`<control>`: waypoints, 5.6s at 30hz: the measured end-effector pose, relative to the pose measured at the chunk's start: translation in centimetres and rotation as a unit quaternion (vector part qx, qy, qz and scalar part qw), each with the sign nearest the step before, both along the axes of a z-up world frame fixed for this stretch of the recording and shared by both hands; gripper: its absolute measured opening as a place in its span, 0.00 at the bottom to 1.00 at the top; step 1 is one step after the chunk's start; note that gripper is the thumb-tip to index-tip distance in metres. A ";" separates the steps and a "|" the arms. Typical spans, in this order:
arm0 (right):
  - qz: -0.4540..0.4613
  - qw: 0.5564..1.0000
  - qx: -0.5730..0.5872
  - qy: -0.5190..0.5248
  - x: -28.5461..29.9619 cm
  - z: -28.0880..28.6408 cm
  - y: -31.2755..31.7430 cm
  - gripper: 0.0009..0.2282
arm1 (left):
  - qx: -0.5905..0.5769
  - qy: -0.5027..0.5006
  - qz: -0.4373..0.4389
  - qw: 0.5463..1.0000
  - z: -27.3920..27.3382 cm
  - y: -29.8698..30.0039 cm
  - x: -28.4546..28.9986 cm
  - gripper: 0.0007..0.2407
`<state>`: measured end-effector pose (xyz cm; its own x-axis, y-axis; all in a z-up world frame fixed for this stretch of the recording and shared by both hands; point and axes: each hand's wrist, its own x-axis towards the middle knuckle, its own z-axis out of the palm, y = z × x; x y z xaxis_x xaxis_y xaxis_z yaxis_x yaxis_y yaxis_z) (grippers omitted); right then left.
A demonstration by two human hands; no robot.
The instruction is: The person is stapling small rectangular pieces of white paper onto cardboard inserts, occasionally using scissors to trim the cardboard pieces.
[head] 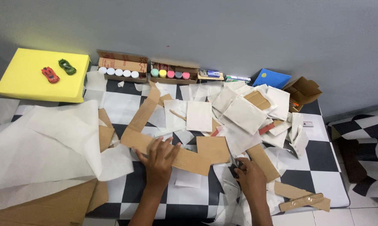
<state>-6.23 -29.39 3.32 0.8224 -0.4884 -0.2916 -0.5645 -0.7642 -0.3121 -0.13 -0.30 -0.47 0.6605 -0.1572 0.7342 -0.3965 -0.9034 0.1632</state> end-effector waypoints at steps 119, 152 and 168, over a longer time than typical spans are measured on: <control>-0.249 0.755 0.536 -0.285 3.6 3.1 7.1 0.17 | -0.054 0.286 0.331 0.898 2.3 14.3 -0.1 0.35; -0.318 0.675 0.481 -0.460 2.6 1.1 -0.8 0.19 | -0.610 0.372 0.095 0.694 13.1 3.1 1.0 0.24; -0.135 0.966 0.048 -0.216 3.5 -1.1 0.5 0.18 | -0.774 0.300 -0.049 0.556 10.5 2.4 2.9 0.36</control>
<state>-2.69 -28.89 2.24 0.7238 -0.6900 -0.0046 -0.5403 -0.5625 -0.6258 2.76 2.12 10.01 0.9034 0.2991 -0.3072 0.1131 0.5248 0.8437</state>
